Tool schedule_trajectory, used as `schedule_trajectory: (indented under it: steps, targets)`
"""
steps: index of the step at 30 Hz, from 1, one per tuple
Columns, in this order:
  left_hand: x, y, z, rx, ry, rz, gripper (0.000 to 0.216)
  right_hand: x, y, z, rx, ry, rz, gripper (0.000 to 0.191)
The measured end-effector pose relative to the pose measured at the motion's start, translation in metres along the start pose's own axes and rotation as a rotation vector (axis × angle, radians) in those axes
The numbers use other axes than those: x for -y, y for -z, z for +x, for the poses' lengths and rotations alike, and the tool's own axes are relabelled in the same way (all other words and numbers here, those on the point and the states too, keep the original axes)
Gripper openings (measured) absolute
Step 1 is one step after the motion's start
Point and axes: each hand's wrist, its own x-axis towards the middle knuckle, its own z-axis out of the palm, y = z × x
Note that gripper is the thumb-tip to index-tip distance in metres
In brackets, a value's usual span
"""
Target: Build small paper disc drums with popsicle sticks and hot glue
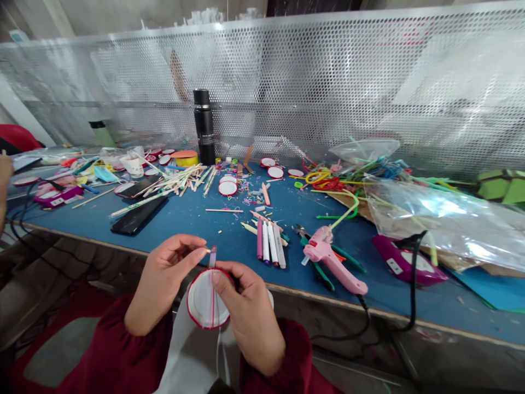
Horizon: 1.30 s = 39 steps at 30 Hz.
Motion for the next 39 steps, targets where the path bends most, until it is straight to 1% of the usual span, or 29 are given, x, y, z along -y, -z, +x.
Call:
schedule_trajectory:
  steps: [19,25,31,39]
  targets:
    - [0.002,-0.001,0.006,0.004,-0.001,0.039,0.012,0.006,0.003,0.007,0.037,0.028,-0.085,0.033]
    - [0.000,-0.001,0.012,-0.004,0.012,0.023,0.014,0.011,0.001,0.016,0.026,0.024,-0.074,0.034]
    - [0.002,0.000,0.020,-0.029,-0.005,0.021,0.013,0.015,-0.002,0.024,0.030,0.026,-0.086,0.036]
    - [0.003,-0.003,0.034,-0.027,0.003,0.006,0.014,0.016,0.000,0.036,0.036,0.046,-0.096,0.033]
